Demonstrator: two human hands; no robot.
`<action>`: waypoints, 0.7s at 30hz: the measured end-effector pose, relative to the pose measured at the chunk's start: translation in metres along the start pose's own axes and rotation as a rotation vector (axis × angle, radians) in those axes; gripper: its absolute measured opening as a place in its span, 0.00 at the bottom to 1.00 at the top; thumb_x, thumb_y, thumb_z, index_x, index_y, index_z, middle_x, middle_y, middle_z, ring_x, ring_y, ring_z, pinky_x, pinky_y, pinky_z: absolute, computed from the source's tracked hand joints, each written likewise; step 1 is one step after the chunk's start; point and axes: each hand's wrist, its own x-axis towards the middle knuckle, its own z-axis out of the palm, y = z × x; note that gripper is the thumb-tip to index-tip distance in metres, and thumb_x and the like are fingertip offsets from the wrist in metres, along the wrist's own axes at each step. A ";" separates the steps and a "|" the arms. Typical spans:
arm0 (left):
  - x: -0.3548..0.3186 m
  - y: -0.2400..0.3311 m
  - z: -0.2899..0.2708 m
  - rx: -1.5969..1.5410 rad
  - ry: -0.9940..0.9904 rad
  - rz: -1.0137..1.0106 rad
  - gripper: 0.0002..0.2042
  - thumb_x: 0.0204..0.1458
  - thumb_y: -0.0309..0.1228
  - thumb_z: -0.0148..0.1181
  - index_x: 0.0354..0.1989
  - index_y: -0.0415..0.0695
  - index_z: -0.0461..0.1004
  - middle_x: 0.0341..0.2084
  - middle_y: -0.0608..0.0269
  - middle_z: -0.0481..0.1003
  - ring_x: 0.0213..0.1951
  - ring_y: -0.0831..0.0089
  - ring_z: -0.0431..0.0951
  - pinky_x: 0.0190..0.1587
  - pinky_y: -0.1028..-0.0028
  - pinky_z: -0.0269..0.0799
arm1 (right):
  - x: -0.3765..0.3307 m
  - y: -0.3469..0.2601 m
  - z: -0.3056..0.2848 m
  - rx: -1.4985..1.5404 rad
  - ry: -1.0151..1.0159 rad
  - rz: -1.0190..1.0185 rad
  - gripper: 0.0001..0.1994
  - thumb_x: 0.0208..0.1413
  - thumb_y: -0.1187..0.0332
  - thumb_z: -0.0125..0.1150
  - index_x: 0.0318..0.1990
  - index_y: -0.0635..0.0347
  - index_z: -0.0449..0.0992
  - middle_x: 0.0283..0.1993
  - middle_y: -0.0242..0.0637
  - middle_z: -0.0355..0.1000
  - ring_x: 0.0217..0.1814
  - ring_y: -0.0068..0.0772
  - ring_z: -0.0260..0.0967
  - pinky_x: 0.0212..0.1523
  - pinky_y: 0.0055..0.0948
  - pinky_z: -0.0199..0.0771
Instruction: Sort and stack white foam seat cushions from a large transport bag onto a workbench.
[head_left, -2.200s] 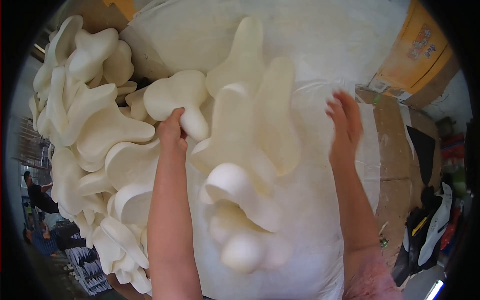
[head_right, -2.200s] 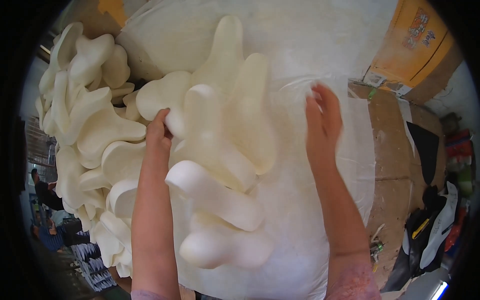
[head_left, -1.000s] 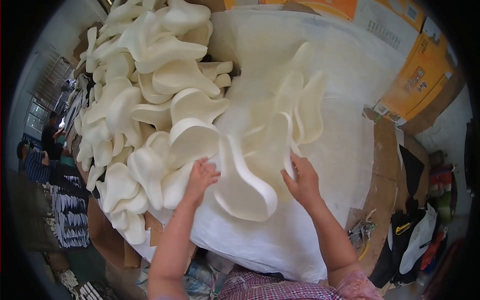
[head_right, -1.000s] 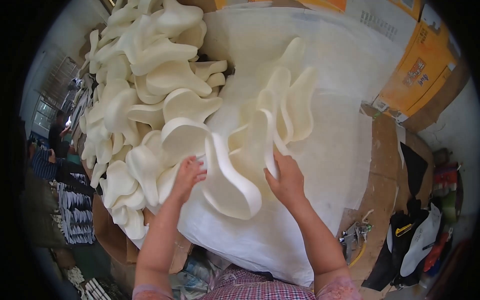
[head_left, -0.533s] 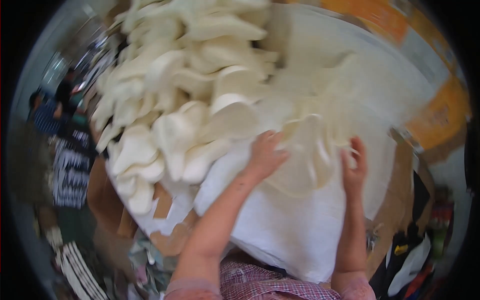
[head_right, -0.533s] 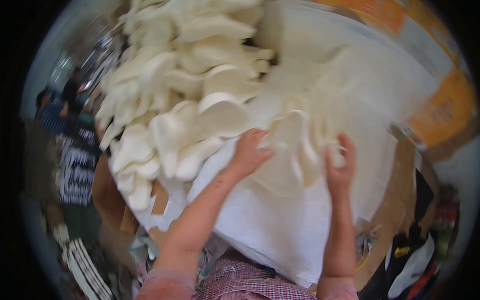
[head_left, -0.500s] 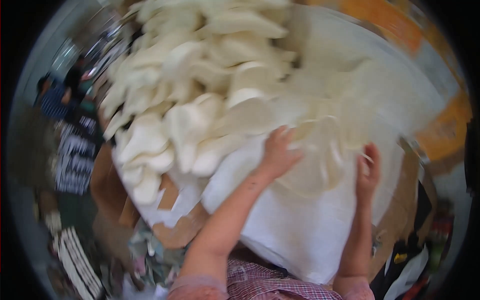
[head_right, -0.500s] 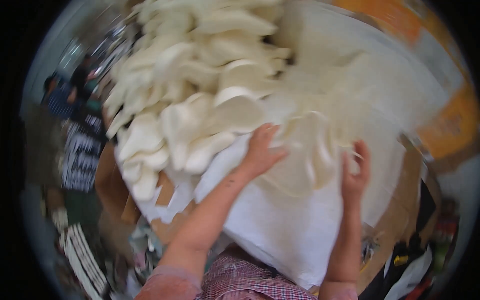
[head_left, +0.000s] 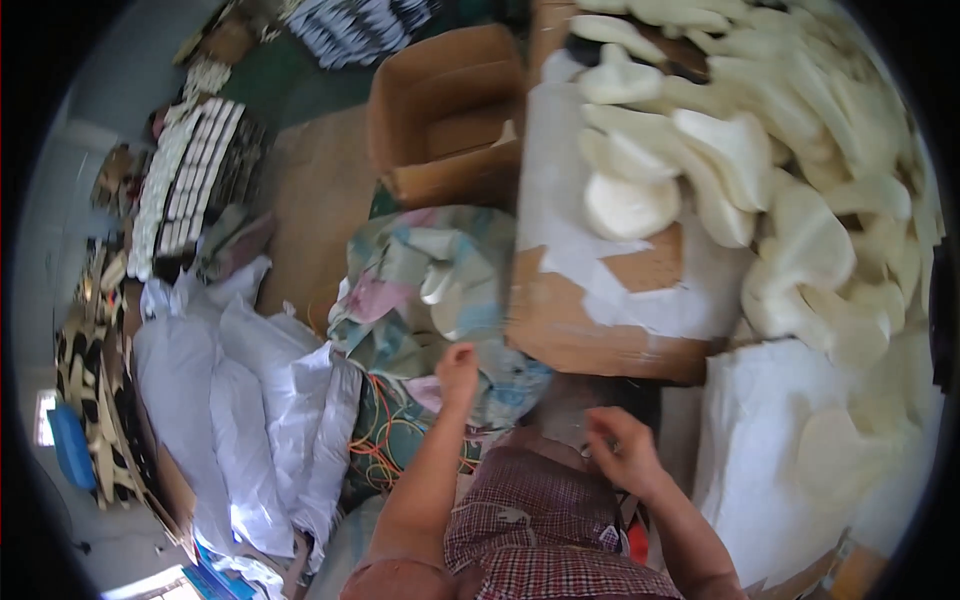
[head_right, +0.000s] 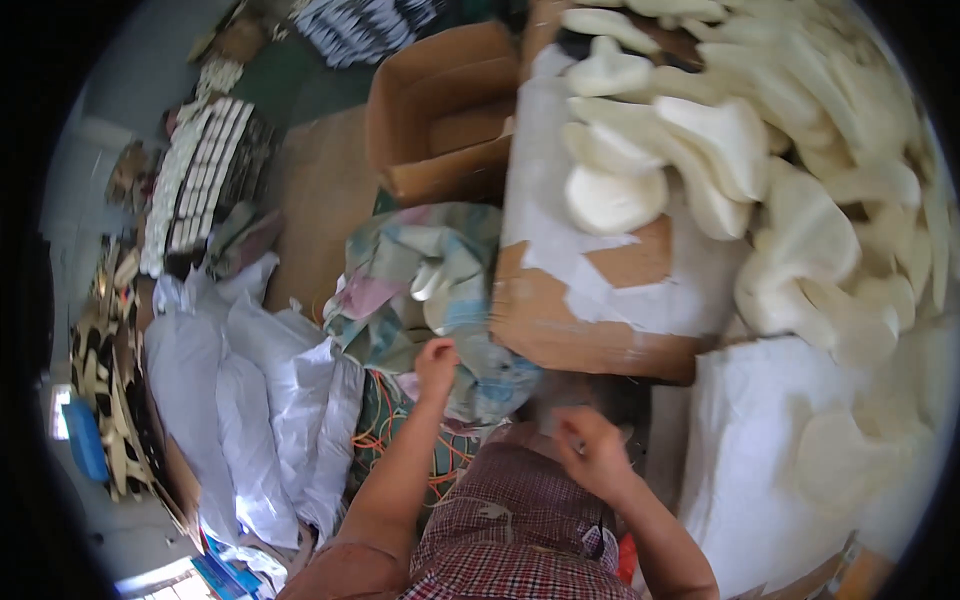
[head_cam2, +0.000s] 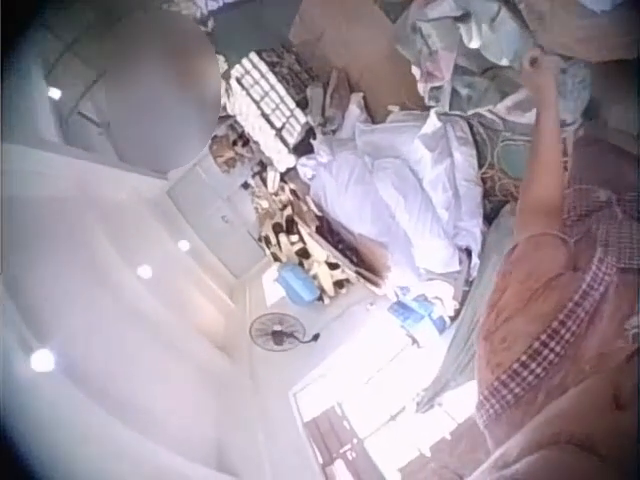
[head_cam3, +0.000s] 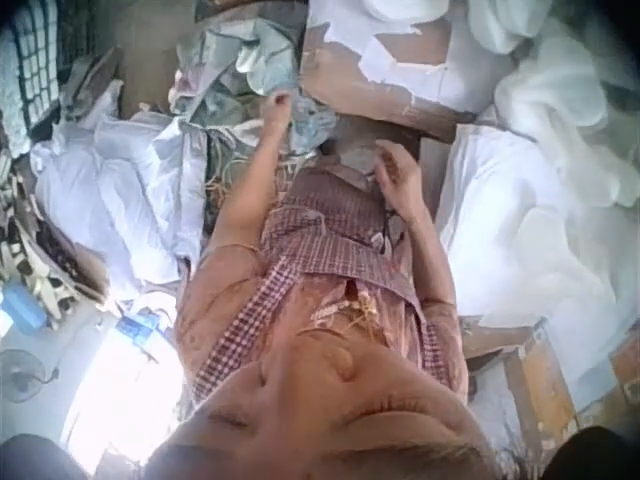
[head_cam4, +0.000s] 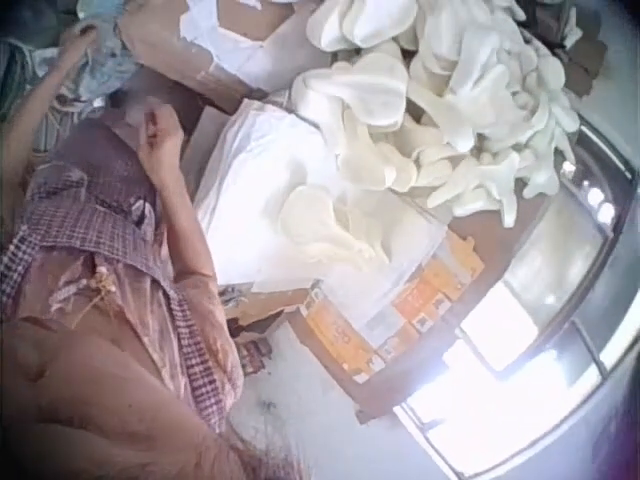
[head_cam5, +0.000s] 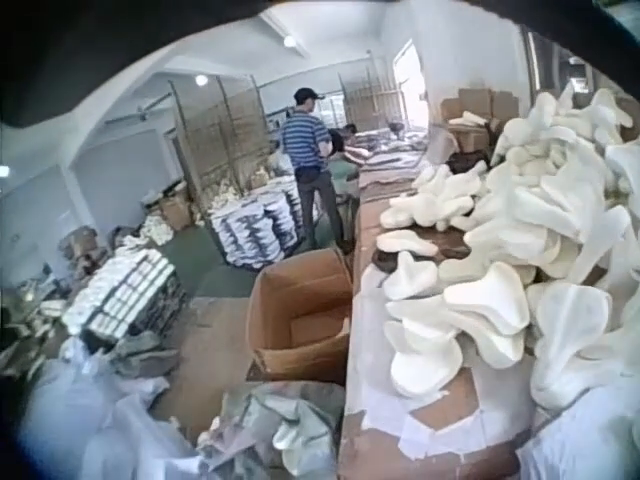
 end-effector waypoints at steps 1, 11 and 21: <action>0.013 -0.018 -0.021 -0.130 0.026 -0.164 0.05 0.49 0.25 0.56 0.33 0.43 0.76 0.25 0.62 0.76 0.27 0.74 0.76 0.31 0.75 0.71 | 0.026 0.003 0.035 0.041 -0.109 -0.045 0.13 0.48 0.79 0.58 0.43 0.66 0.71 0.34 0.41 0.71 0.34 0.29 0.70 0.35 0.24 0.71; 0.088 -0.127 -0.030 -0.800 -0.021 -0.894 0.16 0.50 0.29 0.54 0.48 0.44 0.67 0.39 0.58 0.70 0.30 0.66 0.72 0.35 0.66 0.74 | 0.290 0.091 0.285 -0.619 -0.289 -0.436 0.23 0.40 0.74 0.59 0.49 0.55 0.66 0.49 0.45 0.66 0.52 0.47 0.62 0.49 0.41 0.66; 0.105 -0.174 0.042 -0.834 -0.033 -0.778 0.28 0.47 0.32 0.54 0.59 0.43 0.56 0.49 0.53 0.68 0.47 0.59 0.70 0.45 0.57 0.68 | 0.375 0.139 0.261 -0.950 -0.441 -0.493 0.17 0.42 0.69 0.58 0.43 0.61 0.72 0.41 0.44 0.69 0.44 0.47 0.67 0.42 0.38 0.71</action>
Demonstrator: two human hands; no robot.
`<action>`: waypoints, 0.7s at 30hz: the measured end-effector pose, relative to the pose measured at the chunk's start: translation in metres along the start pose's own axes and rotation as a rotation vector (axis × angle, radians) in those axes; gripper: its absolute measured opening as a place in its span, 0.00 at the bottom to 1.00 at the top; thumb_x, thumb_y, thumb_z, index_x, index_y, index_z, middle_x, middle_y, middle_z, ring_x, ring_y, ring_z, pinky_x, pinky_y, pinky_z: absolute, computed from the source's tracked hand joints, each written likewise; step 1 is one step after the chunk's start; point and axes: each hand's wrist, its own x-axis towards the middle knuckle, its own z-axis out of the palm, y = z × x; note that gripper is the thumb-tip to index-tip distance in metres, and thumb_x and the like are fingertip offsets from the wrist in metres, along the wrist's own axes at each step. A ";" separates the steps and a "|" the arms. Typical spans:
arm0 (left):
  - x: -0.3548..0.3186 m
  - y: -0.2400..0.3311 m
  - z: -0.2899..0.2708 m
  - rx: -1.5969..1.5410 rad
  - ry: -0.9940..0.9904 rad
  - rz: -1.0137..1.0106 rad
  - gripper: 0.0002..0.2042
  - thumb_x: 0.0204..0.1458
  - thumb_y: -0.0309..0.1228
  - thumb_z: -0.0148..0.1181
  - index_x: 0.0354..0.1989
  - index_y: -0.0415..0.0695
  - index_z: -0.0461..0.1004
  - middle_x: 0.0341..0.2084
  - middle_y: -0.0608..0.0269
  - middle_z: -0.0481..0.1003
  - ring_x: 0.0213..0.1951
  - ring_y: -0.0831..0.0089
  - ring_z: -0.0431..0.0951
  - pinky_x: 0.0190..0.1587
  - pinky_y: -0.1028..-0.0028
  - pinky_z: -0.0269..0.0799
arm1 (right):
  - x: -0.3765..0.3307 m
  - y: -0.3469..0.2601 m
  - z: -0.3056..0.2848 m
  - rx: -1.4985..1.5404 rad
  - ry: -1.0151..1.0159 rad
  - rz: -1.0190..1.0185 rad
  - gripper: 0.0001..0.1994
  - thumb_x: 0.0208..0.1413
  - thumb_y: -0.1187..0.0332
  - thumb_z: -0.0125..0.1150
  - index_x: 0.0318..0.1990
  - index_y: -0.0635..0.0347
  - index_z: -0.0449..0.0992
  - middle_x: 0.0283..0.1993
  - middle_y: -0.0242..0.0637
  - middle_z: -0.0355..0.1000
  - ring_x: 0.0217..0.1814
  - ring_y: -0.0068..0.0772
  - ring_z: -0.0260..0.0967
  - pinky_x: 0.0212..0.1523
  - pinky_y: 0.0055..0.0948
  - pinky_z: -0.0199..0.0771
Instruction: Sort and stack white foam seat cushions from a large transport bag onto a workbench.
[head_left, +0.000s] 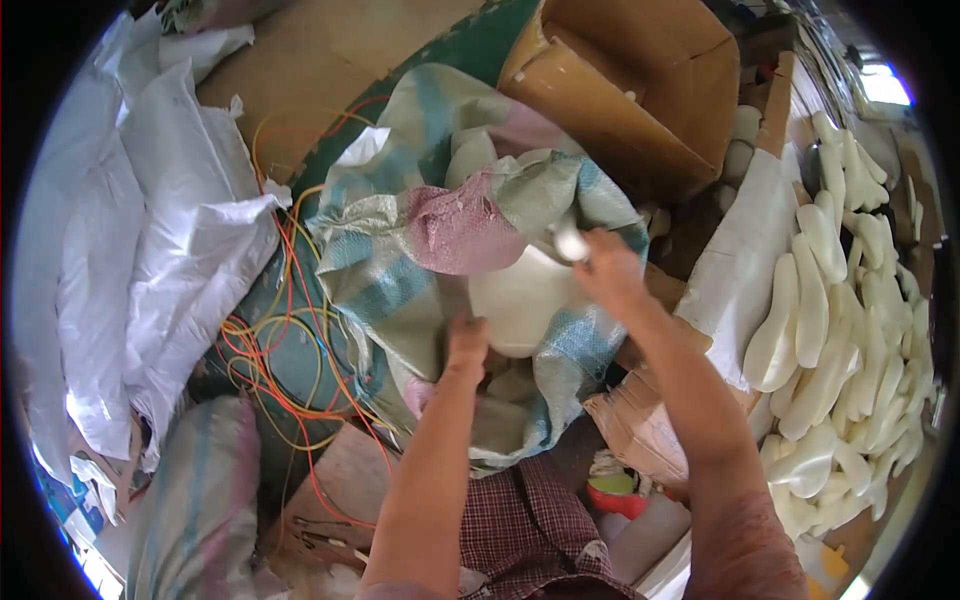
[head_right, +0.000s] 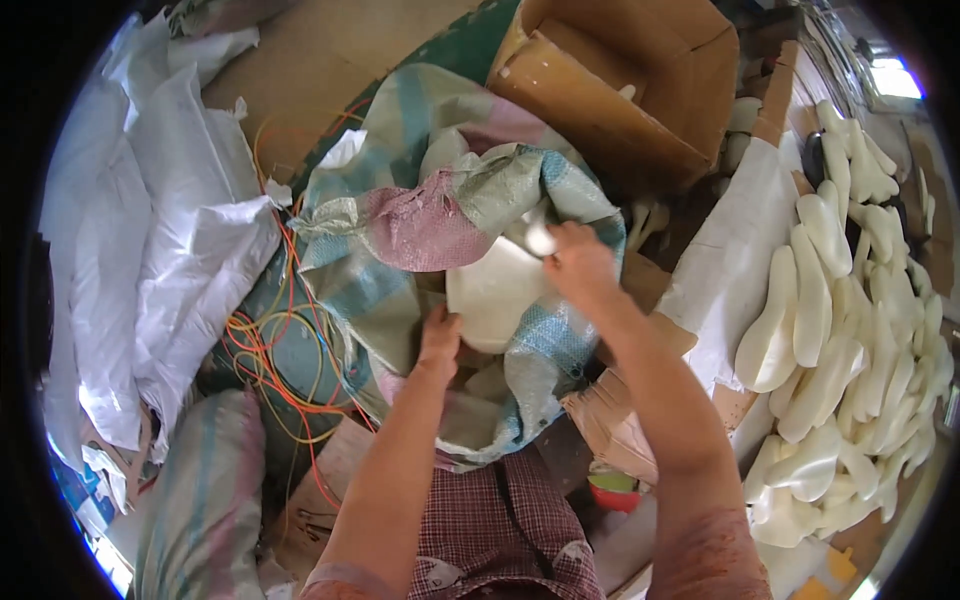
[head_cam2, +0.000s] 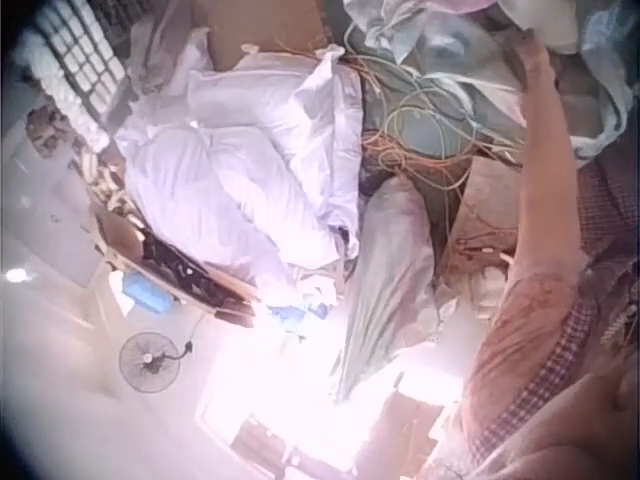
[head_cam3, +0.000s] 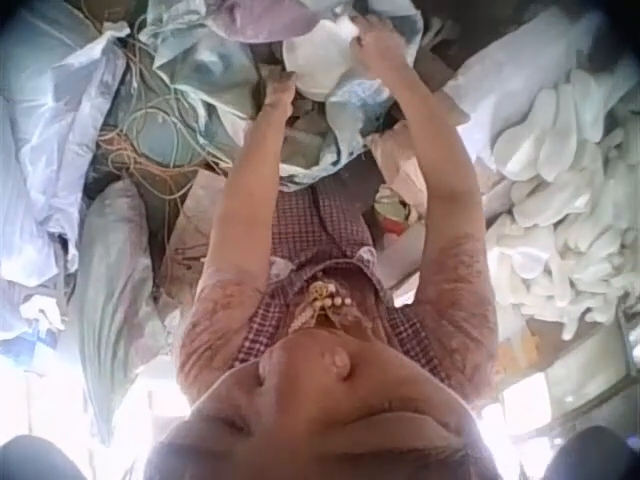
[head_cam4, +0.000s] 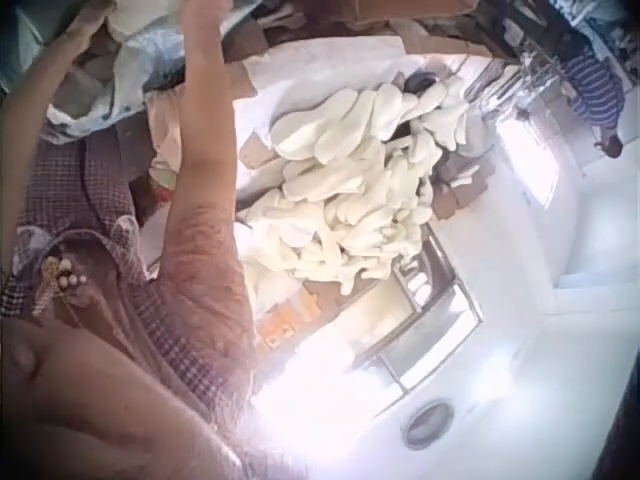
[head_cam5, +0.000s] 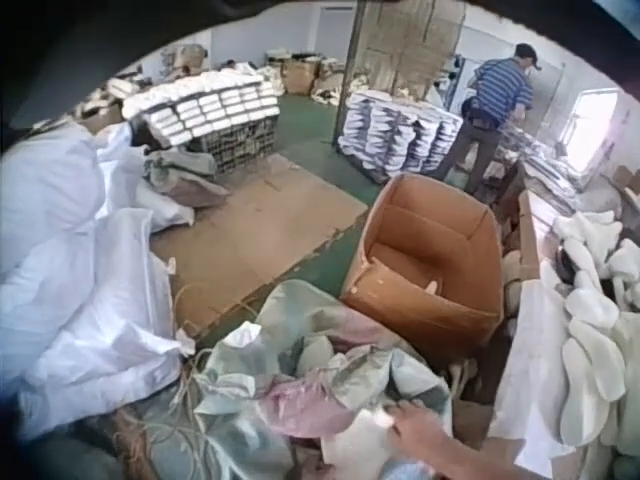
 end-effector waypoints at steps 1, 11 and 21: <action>-0.010 -0.002 -0.009 -0.059 0.048 -0.042 0.26 0.49 0.31 0.51 0.58 0.43 0.57 0.46 0.54 0.69 0.42 0.61 0.72 0.39 0.61 0.71 | -0.003 0.012 -0.020 0.049 -0.002 0.023 0.17 0.42 0.69 0.59 0.43 0.63 0.72 0.40 0.45 0.69 0.44 0.49 0.67 0.43 0.39 0.70; -0.030 0.046 -0.014 0.993 0.172 0.382 0.37 0.36 0.29 0.62 0.59 0.36 0.56 0.57 0.40 0.59 0.59 0.47 0.58 0.61 0.63 0.55 | -0.010 0.002 -0.084 -0.109 -0.171 -0.091 0.16 0.39 0.71 0.58 0.39 0.66 0.72 0.36 0.45 0.70 0.40 0.48 0.68 0.40 0.39 0.70; 0.023 0.075 0.008 1.186 -0.302 0.315 0.20 0.34 0.36 0.61 0.39 0.42 0.77 0.38 0.49 0.76 0.41 0.55 0.75 0.45 0.66 0.70 | 0.027 0.063 0.045 -0.301 -0.283 -0.230 0.13 0.36 0.67 0.61 0.32 0.60 0.72 0.35 0.44 0.72 0.41 0.44 0.69 0.43 0.39 0.71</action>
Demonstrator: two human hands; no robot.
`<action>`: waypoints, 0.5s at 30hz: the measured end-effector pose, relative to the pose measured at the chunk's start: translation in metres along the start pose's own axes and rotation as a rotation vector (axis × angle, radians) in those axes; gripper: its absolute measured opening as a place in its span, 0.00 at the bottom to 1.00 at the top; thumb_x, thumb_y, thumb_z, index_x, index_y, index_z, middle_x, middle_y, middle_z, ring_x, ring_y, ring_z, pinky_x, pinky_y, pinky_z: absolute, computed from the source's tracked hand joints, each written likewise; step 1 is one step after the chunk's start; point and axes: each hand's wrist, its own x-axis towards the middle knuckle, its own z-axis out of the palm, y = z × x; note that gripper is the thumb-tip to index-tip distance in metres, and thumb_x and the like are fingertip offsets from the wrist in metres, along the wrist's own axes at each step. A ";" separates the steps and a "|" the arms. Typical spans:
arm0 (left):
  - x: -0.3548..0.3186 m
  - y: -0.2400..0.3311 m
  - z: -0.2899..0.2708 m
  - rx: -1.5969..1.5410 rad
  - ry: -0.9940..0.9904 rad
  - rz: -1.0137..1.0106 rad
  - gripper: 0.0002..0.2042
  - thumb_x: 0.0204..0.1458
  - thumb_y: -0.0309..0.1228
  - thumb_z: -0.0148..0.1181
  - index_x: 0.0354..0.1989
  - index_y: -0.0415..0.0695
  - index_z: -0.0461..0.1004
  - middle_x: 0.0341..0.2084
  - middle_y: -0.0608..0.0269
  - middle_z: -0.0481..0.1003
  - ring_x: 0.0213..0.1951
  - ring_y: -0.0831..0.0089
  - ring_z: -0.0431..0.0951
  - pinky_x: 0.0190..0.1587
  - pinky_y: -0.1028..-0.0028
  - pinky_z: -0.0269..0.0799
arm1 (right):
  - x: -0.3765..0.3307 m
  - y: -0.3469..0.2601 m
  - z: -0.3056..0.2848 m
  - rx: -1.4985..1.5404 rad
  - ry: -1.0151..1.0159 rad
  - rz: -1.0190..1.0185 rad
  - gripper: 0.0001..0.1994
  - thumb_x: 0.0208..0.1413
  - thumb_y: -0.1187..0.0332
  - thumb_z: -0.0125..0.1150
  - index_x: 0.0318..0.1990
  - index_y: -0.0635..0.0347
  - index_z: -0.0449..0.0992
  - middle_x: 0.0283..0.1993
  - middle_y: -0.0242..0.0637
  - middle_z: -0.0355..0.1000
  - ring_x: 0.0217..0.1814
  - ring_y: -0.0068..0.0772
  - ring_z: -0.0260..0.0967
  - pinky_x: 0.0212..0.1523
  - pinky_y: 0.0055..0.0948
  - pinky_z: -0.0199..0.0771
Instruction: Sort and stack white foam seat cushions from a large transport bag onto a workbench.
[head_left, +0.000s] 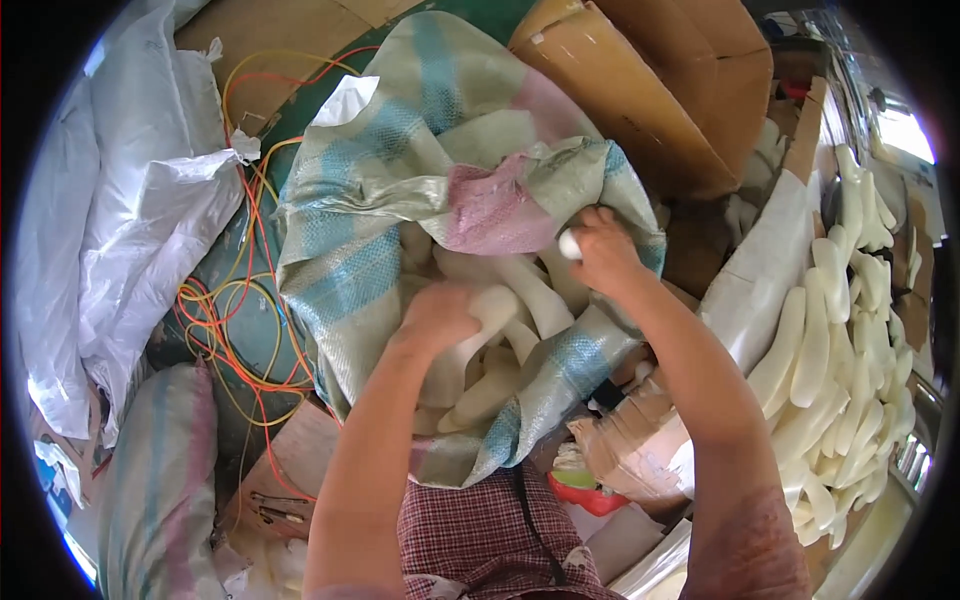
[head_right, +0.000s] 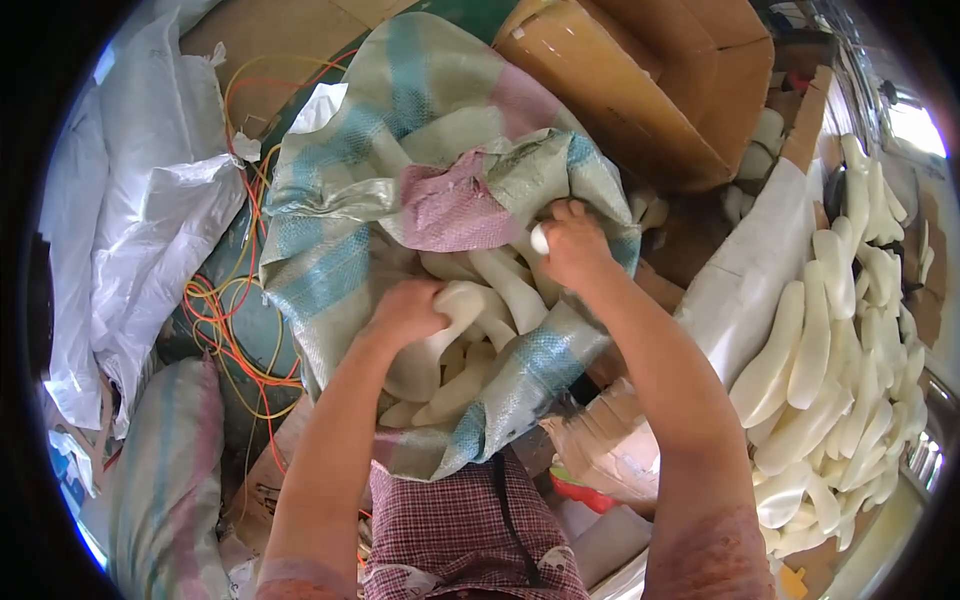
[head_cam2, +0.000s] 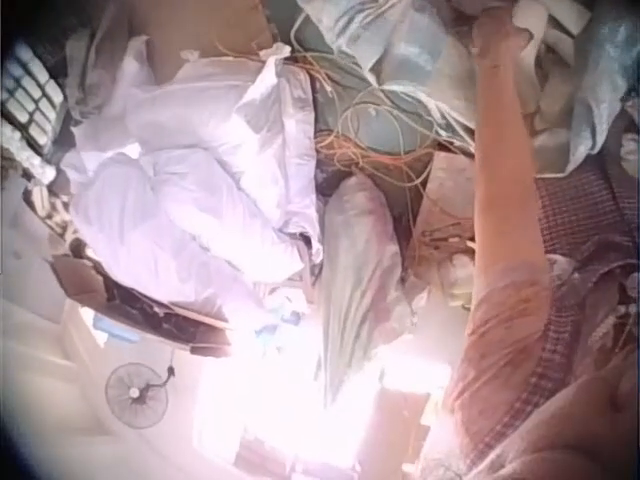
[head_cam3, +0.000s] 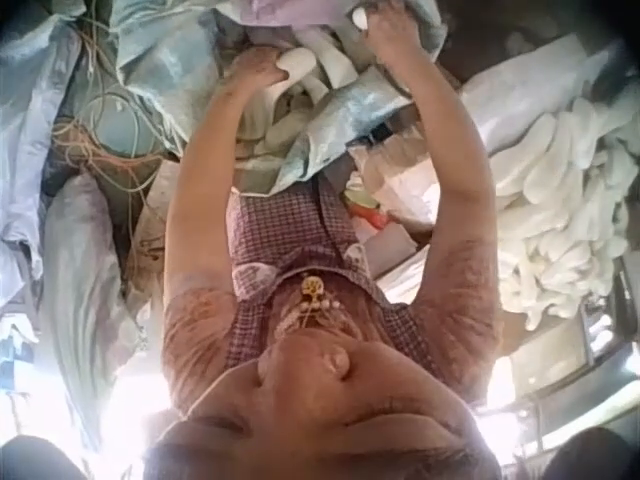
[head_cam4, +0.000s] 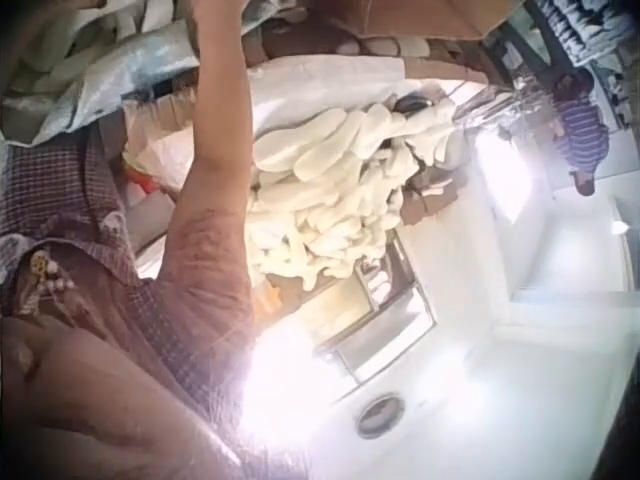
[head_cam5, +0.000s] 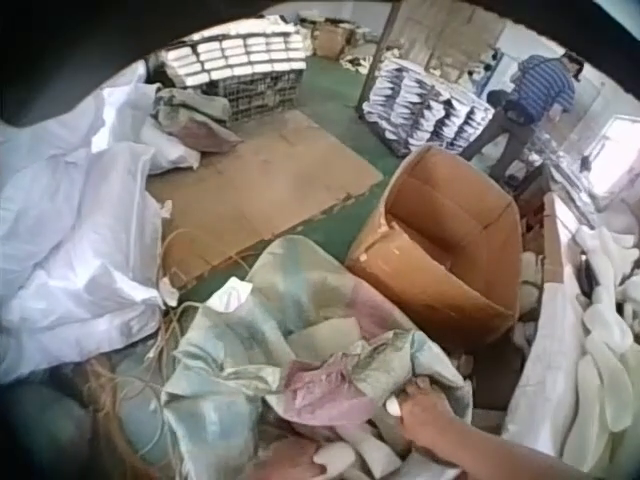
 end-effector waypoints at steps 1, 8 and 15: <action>-0.015 -0.006 -0.008 -0.110 0.045 -0.094 0.20 0.33 0.37 0.62 0.38 0.40 0.77 0.36 0.49 0.76 0.40 0.56 0.76 0.44 0.66 0.71 | 0.004 0.006 0.013 0.058 -0.012 -0.094 0.15 0.36 0.65 0.63 0.33 0.61 0.73 0.36 0.45 0.72 0.44 0.44 0.69 0.45 0.40 0.70; -0.087 -0.008 -0.042 -0.510 0.385 -0.340 0.19 0.33 0.33 0.63 0.35 0.36 0.76 0.30 0.49 0.77 0.33 0.60 0.78 0.40 0.67 0.72 | 0.045 -0.013 0.046 0.322 -0.564 0.188 0.28 0.36 0.55 0.67 0.45 0.63 0.73 0.47 0.48 0.70 0.54 0.45 0.65 0.56 0.35 0.63; -0.126 0.023 -0.051 -1.725 0.286 -0.593 0.18 0.41 0.27 0.60 0.43 0.35 0.70 0.32 0.54 0.75 0.30 0.61 0.77 0.35 0.63 0.76 | 0.063 0.011 0.057 0.369 -0.790 0.068 0.44 0.36 0.46 0.67 0.60 0.61 0.62 0.64 0.48 0.56 0.66 0.42 0.52 0.64 0.31 0.52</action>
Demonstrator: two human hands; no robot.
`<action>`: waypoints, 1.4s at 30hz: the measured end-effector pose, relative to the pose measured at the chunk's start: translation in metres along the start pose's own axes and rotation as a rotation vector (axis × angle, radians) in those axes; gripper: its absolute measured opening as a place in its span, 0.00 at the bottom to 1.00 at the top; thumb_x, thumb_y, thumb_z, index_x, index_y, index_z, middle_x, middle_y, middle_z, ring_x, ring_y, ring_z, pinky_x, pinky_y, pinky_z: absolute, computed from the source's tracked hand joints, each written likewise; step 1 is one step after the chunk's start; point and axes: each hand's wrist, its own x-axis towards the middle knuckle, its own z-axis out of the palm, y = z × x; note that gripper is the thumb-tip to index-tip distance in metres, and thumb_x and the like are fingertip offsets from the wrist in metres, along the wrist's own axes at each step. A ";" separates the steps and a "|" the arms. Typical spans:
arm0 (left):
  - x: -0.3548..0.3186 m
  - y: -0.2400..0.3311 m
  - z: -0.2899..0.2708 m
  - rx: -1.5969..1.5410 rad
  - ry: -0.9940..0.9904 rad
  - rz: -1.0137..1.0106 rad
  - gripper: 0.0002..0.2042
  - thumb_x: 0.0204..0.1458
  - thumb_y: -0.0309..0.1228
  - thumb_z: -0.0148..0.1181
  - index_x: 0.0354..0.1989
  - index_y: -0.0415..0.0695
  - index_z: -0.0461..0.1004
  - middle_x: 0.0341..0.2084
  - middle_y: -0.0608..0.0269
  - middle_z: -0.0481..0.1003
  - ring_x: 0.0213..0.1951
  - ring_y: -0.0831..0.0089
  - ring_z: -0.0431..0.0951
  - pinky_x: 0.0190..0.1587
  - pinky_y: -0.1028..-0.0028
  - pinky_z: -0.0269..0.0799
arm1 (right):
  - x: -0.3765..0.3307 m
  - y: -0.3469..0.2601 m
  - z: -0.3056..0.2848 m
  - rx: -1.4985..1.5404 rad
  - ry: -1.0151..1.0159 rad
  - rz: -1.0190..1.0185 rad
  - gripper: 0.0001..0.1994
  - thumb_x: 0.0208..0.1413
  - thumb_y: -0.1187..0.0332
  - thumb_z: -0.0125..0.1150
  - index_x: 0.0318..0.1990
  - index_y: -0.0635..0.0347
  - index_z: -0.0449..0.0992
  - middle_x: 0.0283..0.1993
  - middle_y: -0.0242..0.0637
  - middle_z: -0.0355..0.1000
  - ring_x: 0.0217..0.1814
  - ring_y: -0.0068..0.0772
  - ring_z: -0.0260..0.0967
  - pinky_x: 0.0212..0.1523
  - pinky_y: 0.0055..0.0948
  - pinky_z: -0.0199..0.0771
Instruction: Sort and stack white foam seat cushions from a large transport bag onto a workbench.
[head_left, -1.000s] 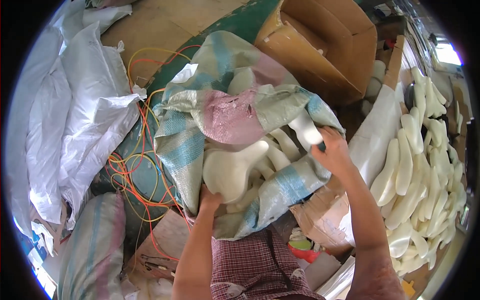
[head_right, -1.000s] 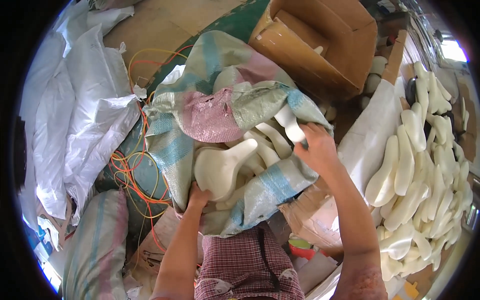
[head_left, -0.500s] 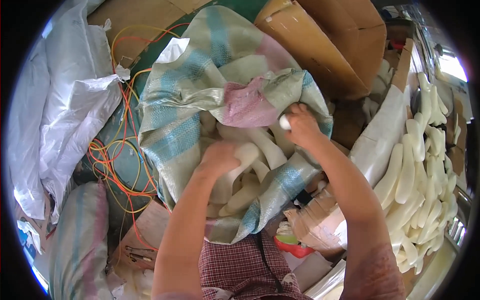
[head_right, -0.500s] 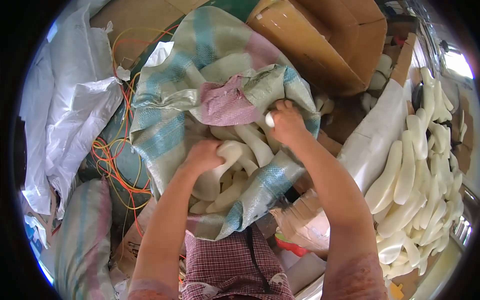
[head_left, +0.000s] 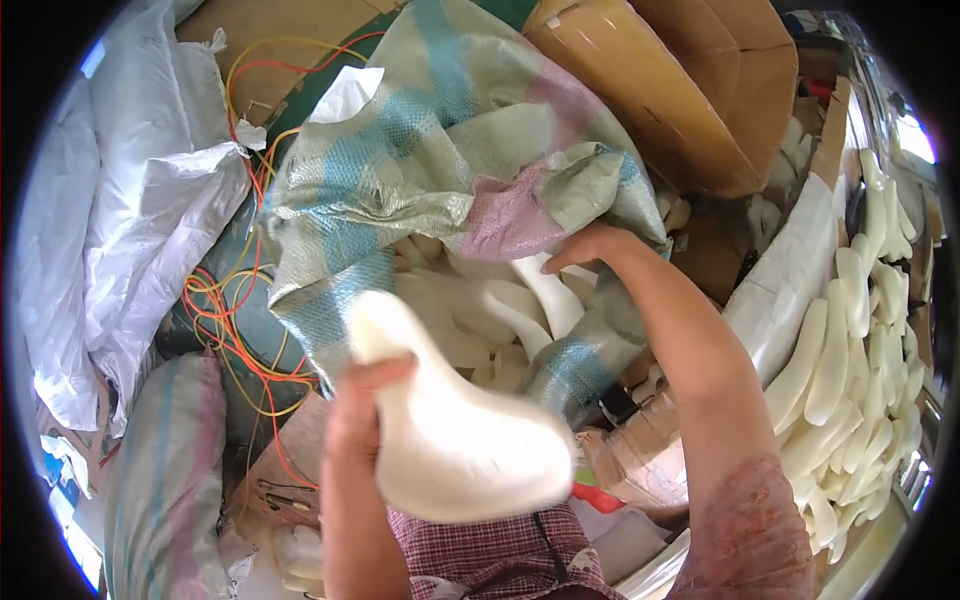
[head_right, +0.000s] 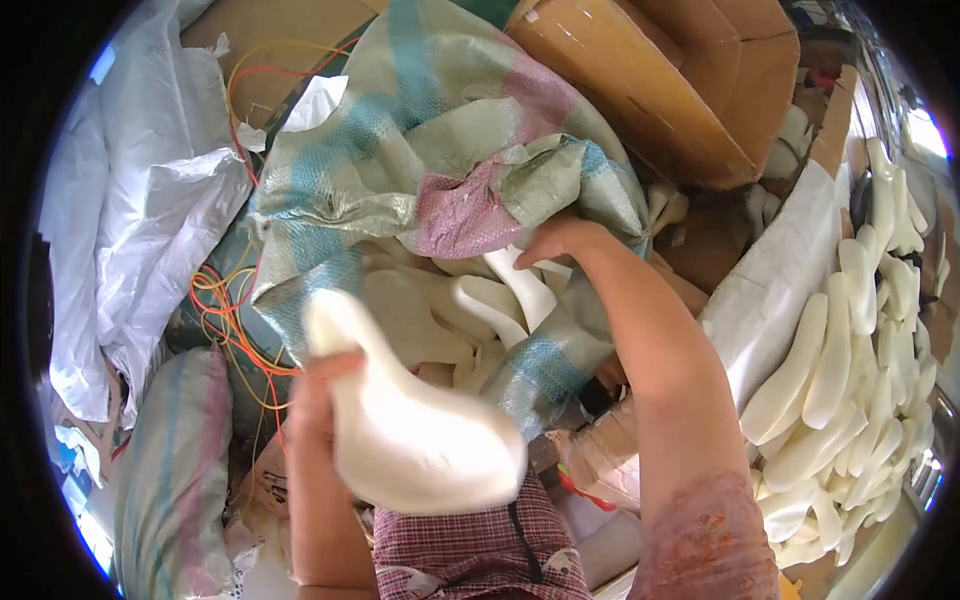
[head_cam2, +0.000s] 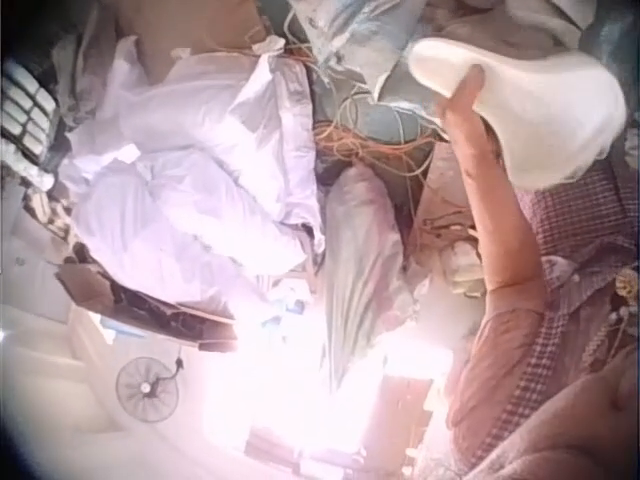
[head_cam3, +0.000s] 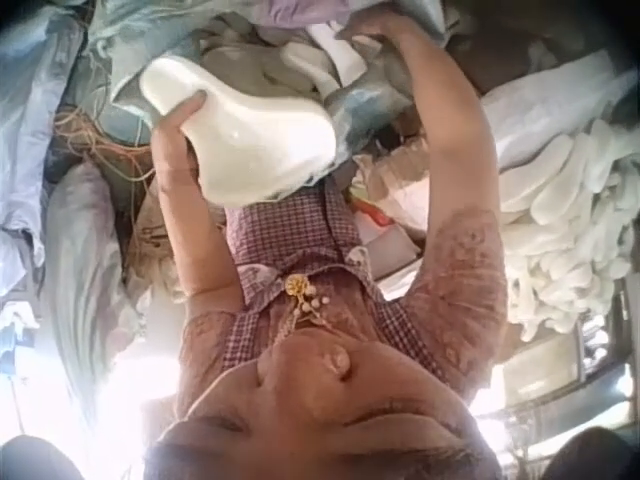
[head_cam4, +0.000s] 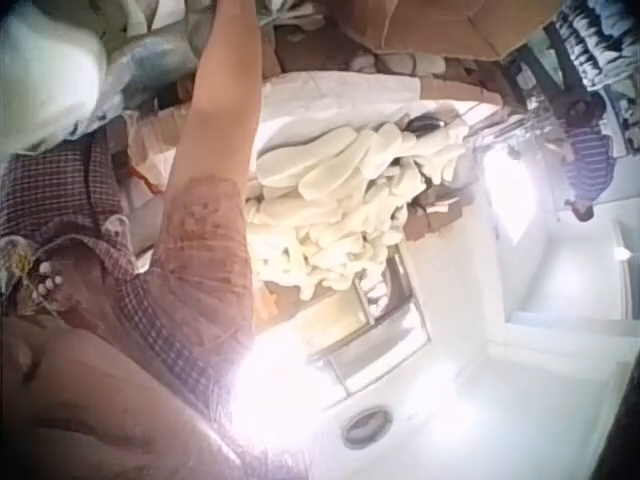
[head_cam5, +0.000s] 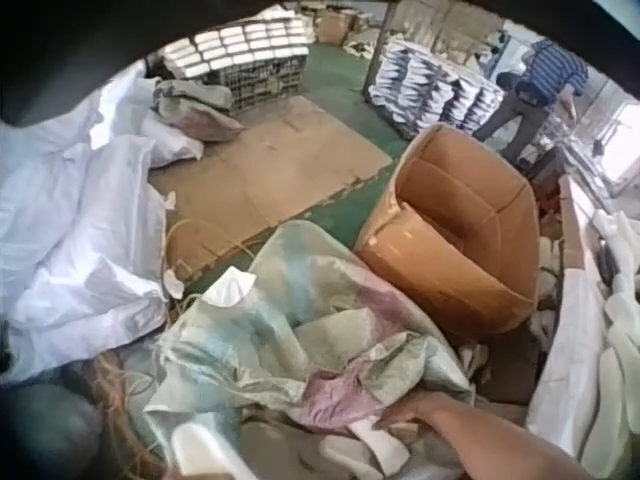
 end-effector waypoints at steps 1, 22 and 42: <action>0.024 -0.027 -0.016 0.019 -0.001 -0.144 0.22 0.40 0.29 0.61 0.46 0.36 0.69 0.34 0.54 0.75 0.33 0.61 0.76 0.41 0.63 0.73 | 0.002 -0.007 -0.007 0.024 -0.124 0.069 0.45 0.36 0.45 0.66 0.61 0.59 0.60 0.66 0.46 0.54 0.68 0.42 0.50 0.65 0.31 0.51; 0.038 -0.087 0.011 -0.391 -0.166 0.053 0.23 0.40 0.28 0.54 0.49 0.36 0.66 0.41 0.54 0.72 0.45 0.56 0.72 0.52 0.62 0.68 | -0.088 -0.097 -0.019 0.310 0.199 -0.230 0.34 0.30 0.57 0.67 0.52 0.56 0.70 0.53 0.46 0.68 0.55 0.43 0.65 0.56 0.33 0.64; -0.438 -0.123 0.222 1.217 -1.552 0.293 0.26 0.41 0.42 0.59 0.46 0.38 0.65 0.56 0.39 0.61 0.57 0.49 0.63 0.60 0.54 0.57 | -0.639 -0.226 0.135 0.776 2.122 -0.100 0.36 0.36 0.69 0.67 0.58 0.63 0.64 0.48 0.47 0.62 0.47 0.44 0.62 0.49 0.34 0.64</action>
